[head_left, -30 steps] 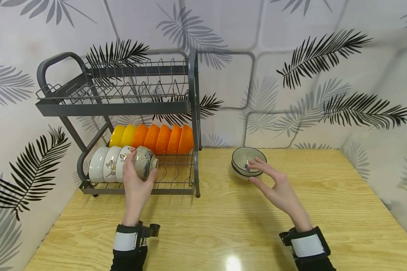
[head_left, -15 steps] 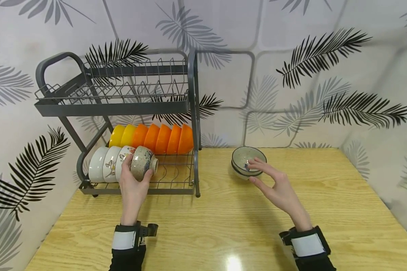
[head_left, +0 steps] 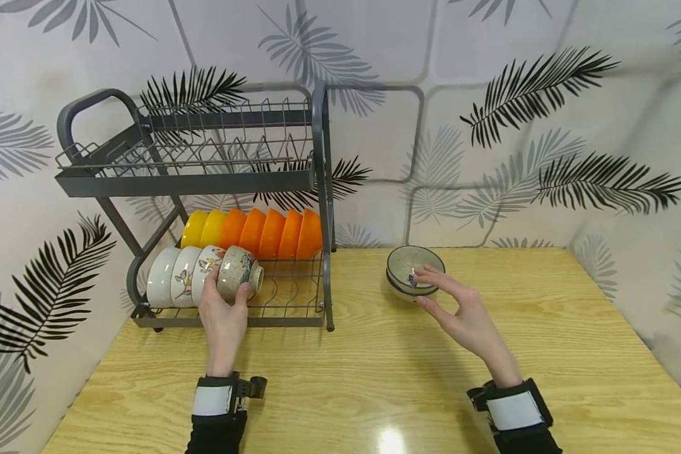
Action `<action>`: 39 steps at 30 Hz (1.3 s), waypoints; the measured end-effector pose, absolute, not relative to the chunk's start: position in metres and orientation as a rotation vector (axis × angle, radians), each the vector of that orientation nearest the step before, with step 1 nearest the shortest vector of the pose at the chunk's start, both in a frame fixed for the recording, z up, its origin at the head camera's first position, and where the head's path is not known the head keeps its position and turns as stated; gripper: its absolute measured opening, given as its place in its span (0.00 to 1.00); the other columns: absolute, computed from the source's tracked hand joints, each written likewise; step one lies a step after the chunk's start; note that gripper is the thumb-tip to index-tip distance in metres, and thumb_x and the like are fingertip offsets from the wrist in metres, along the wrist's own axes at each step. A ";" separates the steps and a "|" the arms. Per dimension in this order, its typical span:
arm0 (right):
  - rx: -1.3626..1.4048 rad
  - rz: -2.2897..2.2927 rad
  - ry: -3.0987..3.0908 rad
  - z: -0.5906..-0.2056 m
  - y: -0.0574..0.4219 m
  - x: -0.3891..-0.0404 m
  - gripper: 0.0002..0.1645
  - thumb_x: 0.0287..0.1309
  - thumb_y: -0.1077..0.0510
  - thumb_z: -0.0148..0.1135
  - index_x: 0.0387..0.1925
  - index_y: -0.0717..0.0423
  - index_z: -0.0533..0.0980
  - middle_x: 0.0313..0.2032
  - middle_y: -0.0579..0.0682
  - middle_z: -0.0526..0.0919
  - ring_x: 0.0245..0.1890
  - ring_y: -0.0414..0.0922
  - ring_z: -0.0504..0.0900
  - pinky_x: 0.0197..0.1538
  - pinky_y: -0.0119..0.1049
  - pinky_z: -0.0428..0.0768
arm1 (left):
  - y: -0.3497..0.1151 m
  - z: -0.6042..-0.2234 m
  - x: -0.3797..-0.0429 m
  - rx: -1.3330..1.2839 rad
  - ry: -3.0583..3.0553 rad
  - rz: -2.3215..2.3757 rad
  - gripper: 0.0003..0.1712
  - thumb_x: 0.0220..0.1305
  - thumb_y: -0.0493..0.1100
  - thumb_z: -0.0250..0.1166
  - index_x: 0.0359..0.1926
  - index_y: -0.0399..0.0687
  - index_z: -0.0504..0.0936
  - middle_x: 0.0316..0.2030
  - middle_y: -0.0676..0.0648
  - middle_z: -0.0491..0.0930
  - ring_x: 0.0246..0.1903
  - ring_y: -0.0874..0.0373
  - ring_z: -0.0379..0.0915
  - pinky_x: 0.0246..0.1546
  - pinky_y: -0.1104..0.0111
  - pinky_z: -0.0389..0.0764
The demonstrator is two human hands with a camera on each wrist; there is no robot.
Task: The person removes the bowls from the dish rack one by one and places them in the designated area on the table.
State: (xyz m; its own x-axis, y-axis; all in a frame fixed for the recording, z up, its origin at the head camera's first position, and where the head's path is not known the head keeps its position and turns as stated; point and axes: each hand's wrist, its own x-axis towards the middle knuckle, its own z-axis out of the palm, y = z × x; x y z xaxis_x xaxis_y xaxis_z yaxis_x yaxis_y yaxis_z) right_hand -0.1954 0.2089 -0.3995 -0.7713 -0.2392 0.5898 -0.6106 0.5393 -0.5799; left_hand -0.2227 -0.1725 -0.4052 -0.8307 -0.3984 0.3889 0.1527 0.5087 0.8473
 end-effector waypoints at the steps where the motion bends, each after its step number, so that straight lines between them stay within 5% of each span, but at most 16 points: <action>1: 0.694 1.130 -2.333 -0.399 0.209 -0.195 0.22 0.58 0.68 0.68 0.55 0.57 0.81 0.61 0.59 0.81 0.69 0.26 0.67 0.68 0.15 0.60 | -0.172 -0.406 -0.223 0.205 -2.198 -1.311 0.34 0.67 0.36 0.65 0.70 0.31 0.64 0.68 0.28 0.68 0.68 0.33 0.65 0.69 0.42 0.65; 12: 0.699 1.144 -2.336 -0.399 0.208 -0.195 0.22 0.59 0.68 0.68 0.55 0.57 0.80 0.62 0.59 0.81 0.69 0.26 0.67 0.68 0.15 0.60 | -0.173 -0.408 -0.224 0.242 -2.143 -1.276 0.26 0.66 0.36 0.67 0.60 0.26 0.72 0.56 0.25 0.78 0.56 0.30 0.74 0.58 0.41 0.72; 19: 0.706 1.141 -2.325 -0.398 0.208 -0.196 0.21 0.58 0.69 0.68 0.55 0.59 0.81 0.62 0.60 0.81 0.68 0.25 0.67 0.68 0.15 0.60 | -0.172 -0.408 -0.227 0.230 -2.091 -1.412 0.21 0.67 0.34 0.65 0.56 0.24 0.72 0.56 0.25 0.78 0.59 0.34 0.73 0.63 0.46 0.71; 24: 0.699 1.133 -2.330 -0.397 0.208 -0.196 0.21 0.59 0.68 0.67 0.55 0.58 0.81 0.62 0.59 0.81 0.68 0.26 0.68 0.68 0.15 0.60 | -0.172 -0.408 -0.227 0.235 -2.063 -1.528 0.21 0.69 0.34 0.63 0.57 0.25 0.71 0.56 0.27 0.79 0.58 0.39 0.76 0.54 0.69 0.78; 28: 0.693 1.126 -2.338 -0.398 0.209 -0.196 0.21 0.59 0.68 0.67 0.55 0.57 0.81 0.62 0.59 0.81 0.68 0.27 0.68 0.68 0.15 0.60 | -0.173 -0.407 -0.226 0.219 -2.031 -1.643 0.22 0.71 0.35 0.61 0.61 0.26 0.69 0.57 0.29 0.79 0.55 0.47 0.77 0.43 0.87 0.72; 34: 0.705 1.139 -2.317 -0.400 0.210 -0.196 0.22 0.59 0.69 0.67 0.55 0.57 0.81 0.61 0.59 0.81 0.68 0.26 0.68 0.68 0.14 0.61 | -0.171 -0.404 -0.226 0.185 -1.950 -1.785 0.22 0.72 0.36 0.60 0.61 0.28 0.70 0.56 0.29 0.78 0.43 0.74 0.75 0.41 0.86 0.76; 39: 0.705 1.162 -2.310 -0.400 0.210 -0.195 0.22 0.60 0.69 0.67 0.56 0.56 0.81 0.62 0.58 0.81 0.68 0.25 0.68 0.68 0.14 0.61 | -0.168 -0.403 -0.227 0.111 -1.852 -1.874 0.18 0.71 0.35 0.61 0.57 0.29 0.72 0.51 0.41 0.81 0.44 0.73 0.78 0.43 0.83 0.80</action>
State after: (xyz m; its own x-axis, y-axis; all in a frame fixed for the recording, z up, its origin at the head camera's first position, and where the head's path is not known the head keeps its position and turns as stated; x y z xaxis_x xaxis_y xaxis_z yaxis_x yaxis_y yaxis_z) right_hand -0.1950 0.2103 -0.4002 -0.7643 -0.2370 0.5998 -0.6228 0.5126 -0.5911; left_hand -0.2275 -0.1680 -0.4025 -0.8722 -0.3989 0.2832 0.2879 0.0496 0.9564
